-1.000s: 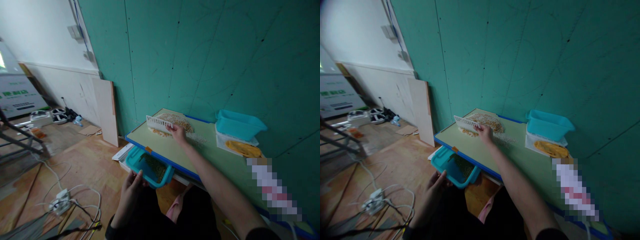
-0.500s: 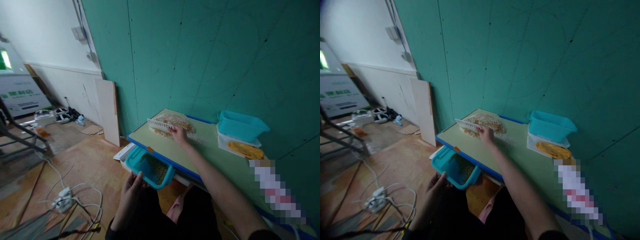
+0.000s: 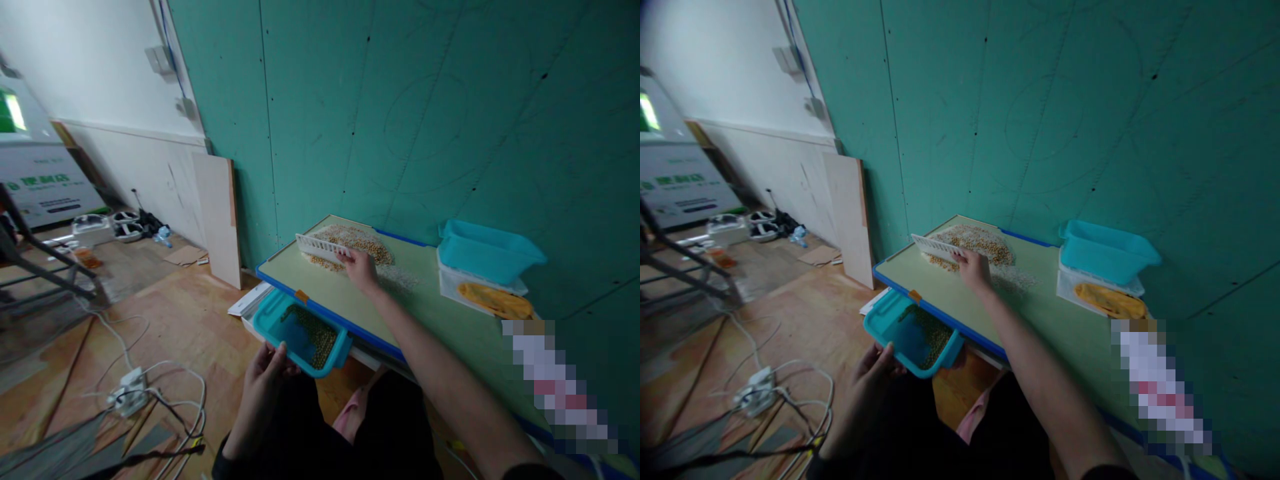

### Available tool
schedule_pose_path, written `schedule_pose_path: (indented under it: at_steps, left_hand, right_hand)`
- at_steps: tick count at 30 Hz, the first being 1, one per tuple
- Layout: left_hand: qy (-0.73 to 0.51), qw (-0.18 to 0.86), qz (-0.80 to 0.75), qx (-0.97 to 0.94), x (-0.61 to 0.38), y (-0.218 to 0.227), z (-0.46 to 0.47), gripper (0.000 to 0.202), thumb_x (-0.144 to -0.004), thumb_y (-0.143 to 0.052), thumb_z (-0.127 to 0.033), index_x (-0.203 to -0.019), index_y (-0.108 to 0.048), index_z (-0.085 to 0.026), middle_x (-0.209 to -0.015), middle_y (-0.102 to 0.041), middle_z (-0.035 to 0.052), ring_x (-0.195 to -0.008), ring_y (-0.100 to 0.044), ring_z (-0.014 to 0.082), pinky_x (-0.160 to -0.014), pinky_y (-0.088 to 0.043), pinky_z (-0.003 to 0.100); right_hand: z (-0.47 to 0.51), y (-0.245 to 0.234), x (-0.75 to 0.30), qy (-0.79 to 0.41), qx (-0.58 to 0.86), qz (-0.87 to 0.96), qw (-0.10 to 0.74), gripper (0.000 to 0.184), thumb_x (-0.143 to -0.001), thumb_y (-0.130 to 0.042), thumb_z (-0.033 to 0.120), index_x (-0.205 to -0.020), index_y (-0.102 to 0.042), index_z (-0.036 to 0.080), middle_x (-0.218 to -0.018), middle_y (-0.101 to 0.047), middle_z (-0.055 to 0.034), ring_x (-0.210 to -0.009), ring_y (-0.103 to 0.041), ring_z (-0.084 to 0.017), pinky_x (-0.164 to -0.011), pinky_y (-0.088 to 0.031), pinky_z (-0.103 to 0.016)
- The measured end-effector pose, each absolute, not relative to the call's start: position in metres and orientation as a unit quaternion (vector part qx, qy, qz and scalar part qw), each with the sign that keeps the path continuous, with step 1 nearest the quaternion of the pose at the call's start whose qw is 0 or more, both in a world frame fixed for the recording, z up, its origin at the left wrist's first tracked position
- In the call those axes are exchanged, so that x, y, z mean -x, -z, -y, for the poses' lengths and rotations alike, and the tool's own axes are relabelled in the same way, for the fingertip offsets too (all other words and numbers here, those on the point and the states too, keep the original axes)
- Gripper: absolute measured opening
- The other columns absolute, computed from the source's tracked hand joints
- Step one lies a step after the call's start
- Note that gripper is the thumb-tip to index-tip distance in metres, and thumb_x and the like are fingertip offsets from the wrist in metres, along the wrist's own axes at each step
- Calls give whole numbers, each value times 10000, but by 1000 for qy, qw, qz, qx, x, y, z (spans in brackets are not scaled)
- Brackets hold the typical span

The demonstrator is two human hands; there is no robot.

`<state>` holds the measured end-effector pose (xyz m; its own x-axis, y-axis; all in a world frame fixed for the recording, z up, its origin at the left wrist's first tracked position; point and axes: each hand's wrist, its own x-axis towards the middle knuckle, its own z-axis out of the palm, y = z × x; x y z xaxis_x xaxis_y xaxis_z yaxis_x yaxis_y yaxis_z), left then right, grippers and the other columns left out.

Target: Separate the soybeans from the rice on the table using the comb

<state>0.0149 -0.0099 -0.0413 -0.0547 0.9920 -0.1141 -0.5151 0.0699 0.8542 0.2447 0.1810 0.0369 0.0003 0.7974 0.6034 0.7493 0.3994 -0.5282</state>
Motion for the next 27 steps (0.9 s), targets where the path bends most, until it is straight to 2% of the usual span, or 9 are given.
schedule_pose_path:
  at_steps: [15, 22, 27]
  left_hand:
    - [-611, 625, -391, -289, -14, 36, 11, 321, -733, -819, -434, -813, -652, -172, -676, -634, -14, -584, -578, 117, -576, -502, 239]
    - [-622, 607, -400, -290, -9, 36, 10, 313, -718, -830, -424, -799, -665, -170, -643, -614, -26, -579, -555, 104, -549, -472, 209]
    - [-631, 603, -398, -284, -7, 35, 11, 301, -719, -827, -420, -771, -656, -178, -620, -609, -32, -560, -551, 104, -544, -470, 213]
  right_hand:
    - [-190, -35, -253, -67, 554, 689, 462, 166, -859, -661, 311, -847, -758, 177, -781, -755, -64, -718, -677, -212, -624, -440, -257]
    - [-191, -30, -249, -51, 548, 700, 455, 233, -856, -662, 374, -737, -731, 186, -647, -691, -21, -620, -605, -170, -565, -373, -233]
    - [-188, -33, -247, -62, 547, 702, 452, 219, -845, -672, 372, -764, -745, 182, -647, -696, -15, -607, -597, -159, -553, -364, -225]
